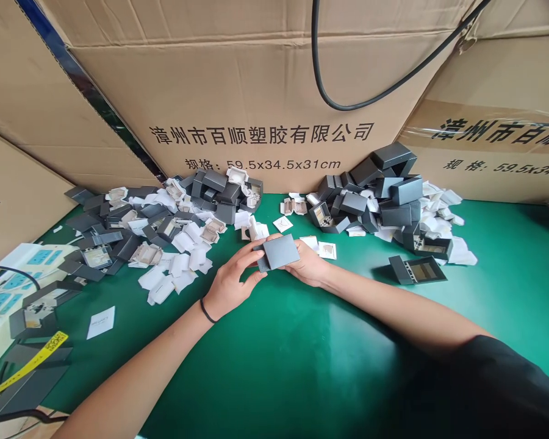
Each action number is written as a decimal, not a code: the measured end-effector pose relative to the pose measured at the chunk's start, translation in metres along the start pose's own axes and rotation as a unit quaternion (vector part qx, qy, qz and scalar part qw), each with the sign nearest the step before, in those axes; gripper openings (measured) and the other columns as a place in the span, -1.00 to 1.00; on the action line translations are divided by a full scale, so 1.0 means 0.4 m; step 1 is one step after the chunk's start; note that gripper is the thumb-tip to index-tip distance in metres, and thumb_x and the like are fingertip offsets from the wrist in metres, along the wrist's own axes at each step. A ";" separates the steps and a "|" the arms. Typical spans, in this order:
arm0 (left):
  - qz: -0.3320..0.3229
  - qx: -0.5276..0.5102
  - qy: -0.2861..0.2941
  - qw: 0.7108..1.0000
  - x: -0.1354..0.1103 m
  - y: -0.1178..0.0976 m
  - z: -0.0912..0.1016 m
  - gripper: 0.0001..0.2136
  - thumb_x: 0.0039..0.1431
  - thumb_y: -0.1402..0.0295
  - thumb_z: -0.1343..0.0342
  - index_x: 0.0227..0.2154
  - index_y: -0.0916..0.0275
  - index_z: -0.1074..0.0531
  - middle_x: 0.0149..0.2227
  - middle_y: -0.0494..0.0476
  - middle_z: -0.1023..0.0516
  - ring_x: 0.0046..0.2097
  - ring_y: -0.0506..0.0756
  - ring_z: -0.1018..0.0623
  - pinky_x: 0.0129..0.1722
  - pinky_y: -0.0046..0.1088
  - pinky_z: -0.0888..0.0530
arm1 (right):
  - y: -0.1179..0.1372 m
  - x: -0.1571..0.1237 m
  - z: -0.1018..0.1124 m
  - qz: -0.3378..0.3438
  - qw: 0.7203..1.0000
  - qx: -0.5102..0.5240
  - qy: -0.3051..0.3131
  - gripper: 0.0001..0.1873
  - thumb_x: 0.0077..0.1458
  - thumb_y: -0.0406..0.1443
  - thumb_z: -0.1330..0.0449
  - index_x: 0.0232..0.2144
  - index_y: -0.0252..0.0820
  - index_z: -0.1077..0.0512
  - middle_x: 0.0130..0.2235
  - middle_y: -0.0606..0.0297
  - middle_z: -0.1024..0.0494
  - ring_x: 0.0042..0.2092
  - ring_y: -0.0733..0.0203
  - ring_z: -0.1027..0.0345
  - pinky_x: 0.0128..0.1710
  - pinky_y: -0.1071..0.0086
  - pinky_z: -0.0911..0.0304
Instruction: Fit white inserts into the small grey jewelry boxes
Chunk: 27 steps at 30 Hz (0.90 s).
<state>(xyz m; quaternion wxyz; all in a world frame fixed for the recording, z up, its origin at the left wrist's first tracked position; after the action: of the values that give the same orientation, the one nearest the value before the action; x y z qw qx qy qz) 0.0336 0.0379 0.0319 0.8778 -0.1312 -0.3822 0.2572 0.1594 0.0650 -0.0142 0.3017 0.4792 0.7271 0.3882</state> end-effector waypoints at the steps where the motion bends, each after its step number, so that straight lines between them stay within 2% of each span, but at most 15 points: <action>1: 0.002 0.004 0.001 1.000 -0.001 0.000 -0.001 -0.56 0.11 0.51 -0.09 0.03 0.12 -0.12 0.11 0.26 -0.32 0.11 0.16 -0.39 -0.14 -0.33 -0.57 | 0.006 -0.001 -0.002 0.013 1.000 -0.011 0.008 -0.69 -0.42 -0.31 -0.44 -0.52 -0.20 -0.46 -0.28 0.37 -0.39 -0.38 0.43 -0.21 -0.43 0.51 -0.17; 5: 0.005 0.036 -0.011 0.999 -0.010 -0.009 -0.006 -0.61 0.10 0.48 -0.10 -0.03 0.14 -0.15 0.07 0.26 -0.34 0.07 0.17 -0.43 -0.18 -0.34 -0.58 | 0.017 -0.003 -0.013 0.033 0.998 -0.048 0.035 -0.76 -0.35 -0.31 -0.40 -0.54 -0.23 -0.43 -0.19 0.32 -0.32 -0.32 0.38 -0.22 -0.41 0.49 -0.18; 10: 0.058 0.010 -0.026 0.998 -0.024 0.005 -0.018 -0.62 0.14 0.51 -0.04 -0.01 0.17 -0.11 0.11 0.31 -0.24 0.07 0.14 -0.42 -0.19 -0.40 -0.58 | 0.014 0.004 -0.016 0.031 0.995 -0.088 0.032 -0.75 -0.21 -0.38 -0.27 -0.39 -0.18 -0.35 -0.31 0.39 -0.32 -0.48 0.47 -0.19 -0.49 0.49 -0.21; 15: 0.122 -0.009 -0.009 0.992 -0.026 0.032 -0.025 -0.66 0.17 0.47 -0.01 -0.01 0.17 -0.11 0.13 0.31 -0.20 0.06 0.14 -0.43 -0.15 -0.34 -0.56 | -0.011 0.016 0.002 0.025 0.997 -0.073 0.004 -0.69 -0.18 -0.37 -0.22 -0.32 -0.13 -0.22 -0.39 0.44 -0.33 -0.47 0.41 -0.25 -0.52 0.46 -0.28; 19: 0.192 -0.034 -0.020 0.981 -0.030 0.052 -0.020 -0.65 0.18 0.37 -0.03 0.01 0.15 -0.14 0.16 0.31 -0.19 -0.03 0.14 -0.50 -0.16 -0.29 -0.57 | -0.008 0.015 -0.020 0.041 0.995 -0.067 0.066 -0.65 -0.10 -0.31 -0.20 -0.19 -0.13 -0.28 -0.40 0.42 -0.33 -0.45 0.40 -0.21 -0.46 0.46 -0.28; 23: 0.223 -0.095 -0.051 0.969 -0.002 0.056 -0.028 -0.63 0.17 0.34 -0.04 0.02 0.15 -0.13 0.09 0.30 -0.30 -0.01 0.15 -0.49 -0.14 -0.29 -0.55 | 0.075 0.011 -0.024 0.110 0.965 -0.222 0.086 -0.62 -0.12 -0.20 -0.28 -0.22 -0.16 -0.33 -0.34 0.35 -0.37 -0.37 0.33 -0.27 -0.47 0.47 -0.29; 25: 0.209 -0.128 -0.082 0.966 0.050 0.044 -0.033 -0.63 0.16 0.34 -0.05 0.01 0.17 -0.12 0.03 0.29 -0.34 0.06 0.18 -0.43 -0.16 -0.33 -0.56 | 0.144 0.004 -0.012 0.128 0.946 -0.286 0.085 -0.64 -0.12 -0.15 -0.28 -0.27 -0.18 -0.34 -0.35 0.34 -0.38 -0.39 0.32 -0.30 -0.49 0.45 -0.29; 27: 0.177 -0.136 -0.099 0.970 0.130 0.014 -0.047 -0.63 0.15 0.34 -0.05 0.00 0.19 -0.12 0.03 0.29 -0.34 0.08 0.18 -0.41 -0.19 -0.38 -0.56 | 0.223 -0.012 0.012 0.139 0.930 -0.331 0.078 -0.67 -0.10 -0.14 -0.27 -0.31 -0.18 -0.33 -0.39 0.37 -0.39 -0.49 0.36 -0.28 -0.52 0.44 -0.26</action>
<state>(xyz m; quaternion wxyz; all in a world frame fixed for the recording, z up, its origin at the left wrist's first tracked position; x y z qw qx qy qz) 0.0753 0.0707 0.0483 0.7499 -0.2885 -0.4692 0.3664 0.2063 0.0830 0.0598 0.3289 0.4166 0.5050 0.6806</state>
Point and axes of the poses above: each hand's wrist, its own x-axis towards the middle knuckle, its own z-axis out of the back of the hand, y = z × x, the point moved 7 cm from there along x, towards the middle knuckle
